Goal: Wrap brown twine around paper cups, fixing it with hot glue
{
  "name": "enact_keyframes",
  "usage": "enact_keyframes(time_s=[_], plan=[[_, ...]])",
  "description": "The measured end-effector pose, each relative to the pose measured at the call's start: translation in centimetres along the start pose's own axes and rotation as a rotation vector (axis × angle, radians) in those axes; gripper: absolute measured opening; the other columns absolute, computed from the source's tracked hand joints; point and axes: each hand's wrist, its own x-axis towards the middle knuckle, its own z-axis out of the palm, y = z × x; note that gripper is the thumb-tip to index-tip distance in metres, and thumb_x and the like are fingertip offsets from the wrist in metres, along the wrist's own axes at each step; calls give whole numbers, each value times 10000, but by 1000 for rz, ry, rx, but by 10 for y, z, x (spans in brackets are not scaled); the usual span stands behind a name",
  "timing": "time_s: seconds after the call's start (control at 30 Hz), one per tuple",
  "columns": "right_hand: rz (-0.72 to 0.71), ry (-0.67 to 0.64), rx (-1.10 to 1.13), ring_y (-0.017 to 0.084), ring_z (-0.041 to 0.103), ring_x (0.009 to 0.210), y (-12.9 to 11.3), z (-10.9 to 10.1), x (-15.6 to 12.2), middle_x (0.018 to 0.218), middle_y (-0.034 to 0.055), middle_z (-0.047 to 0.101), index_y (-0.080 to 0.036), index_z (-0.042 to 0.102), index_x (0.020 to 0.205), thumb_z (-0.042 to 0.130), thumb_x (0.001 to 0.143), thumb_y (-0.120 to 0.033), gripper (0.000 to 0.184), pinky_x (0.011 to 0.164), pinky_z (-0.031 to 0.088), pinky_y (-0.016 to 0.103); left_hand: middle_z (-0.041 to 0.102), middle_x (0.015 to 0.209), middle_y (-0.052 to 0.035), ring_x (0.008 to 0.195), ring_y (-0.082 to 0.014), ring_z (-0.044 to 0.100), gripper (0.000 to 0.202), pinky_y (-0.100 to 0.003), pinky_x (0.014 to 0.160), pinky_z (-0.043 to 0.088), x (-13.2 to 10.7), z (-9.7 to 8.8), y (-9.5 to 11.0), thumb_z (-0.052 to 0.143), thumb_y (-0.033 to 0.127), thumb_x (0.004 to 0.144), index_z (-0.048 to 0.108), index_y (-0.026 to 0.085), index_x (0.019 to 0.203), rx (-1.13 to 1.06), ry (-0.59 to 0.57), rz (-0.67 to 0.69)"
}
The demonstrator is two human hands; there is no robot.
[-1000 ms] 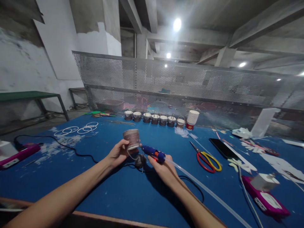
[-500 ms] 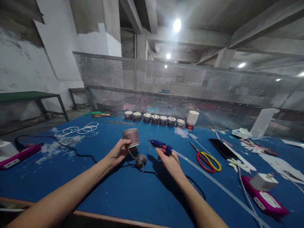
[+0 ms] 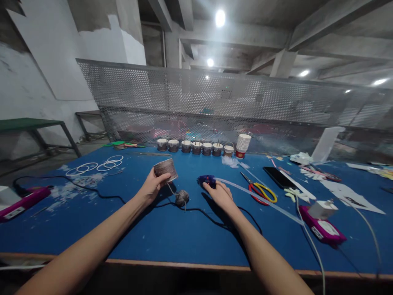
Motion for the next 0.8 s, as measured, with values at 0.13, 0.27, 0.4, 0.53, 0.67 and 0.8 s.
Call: enact_keyframes(time_s=[0.13, 0.27, 0.4, 0.53, 0.67, 0.8], plan=[[45, -26, -64, 243, 686, 759, 0, -9, 1, 801, 92, 731, -212, 725, 868, 548, 878, -475, 317, 649, 481, 309, 678, 972, -54, 838, -187, 660, 538, -327, 777, 540, 3, -2, -2, 831, 123, 523, 566, 194, 985, 16, 15, 11], [42, -18, -143, 277, 674, 848, 0, -26, -13, 876, 126, 725, -185, 717, 878, 601, 840, -404, 250, 718, 482, 341, 655, 1074, -66, 891, -190, 661, 661, -324, 813, 537, 5, -5, -3, 854, 143, 527, 546, 221, 1107, 26, 43, 16], [-60, 23, -322, 315, 624, 923, -15, -45, -46, 918, 152, 696, -171, 682, 831, 641, 798, -328, 165, 800, 443, 394, 606, 1209, -87, 982, -211, 650, 867, -345, 858, 533, 5, -6, -5, 878, 166, 516, 473, 273, 1274, 29, 75, 10], [-280, 0, -154, 254, 631, 867, -51, -34, -64, 925, 96, 694, -189, 660, 924, 577, 863, -295, 147, 784, 460, 368, 586, 1260, -93, 1047, -234, 633, 937, -353, 882, 527, 3, -5, -8, 885, 167, 511, 454, 310, 1331, 27, 51, 17], [-335, -32, 123, 205, 647, 859, -85, 2, -47, 912, 75, 690, -184, 631, 912, 598, 839, -218, 87, 778, 483, 310, 623, 1177, -63, 1008, -220, 639, 881, -340, 876, 521, -1, -3, -8, 879, 167, 504, 496, 313, 1284, -3, 33, 31], [-231, -17, 172, 190, 653, 752, -99, 31, -28, 848, 50, 701, -179, 616, 912, 666, 796, -233, 137, 697, 475, 285, 633, 1078, -36, 960, -201, 630, 798, -316, 857, 506, -5, -2, -5, 882, 206, 497, 519, 289, 1204, 33, 54, 39]])
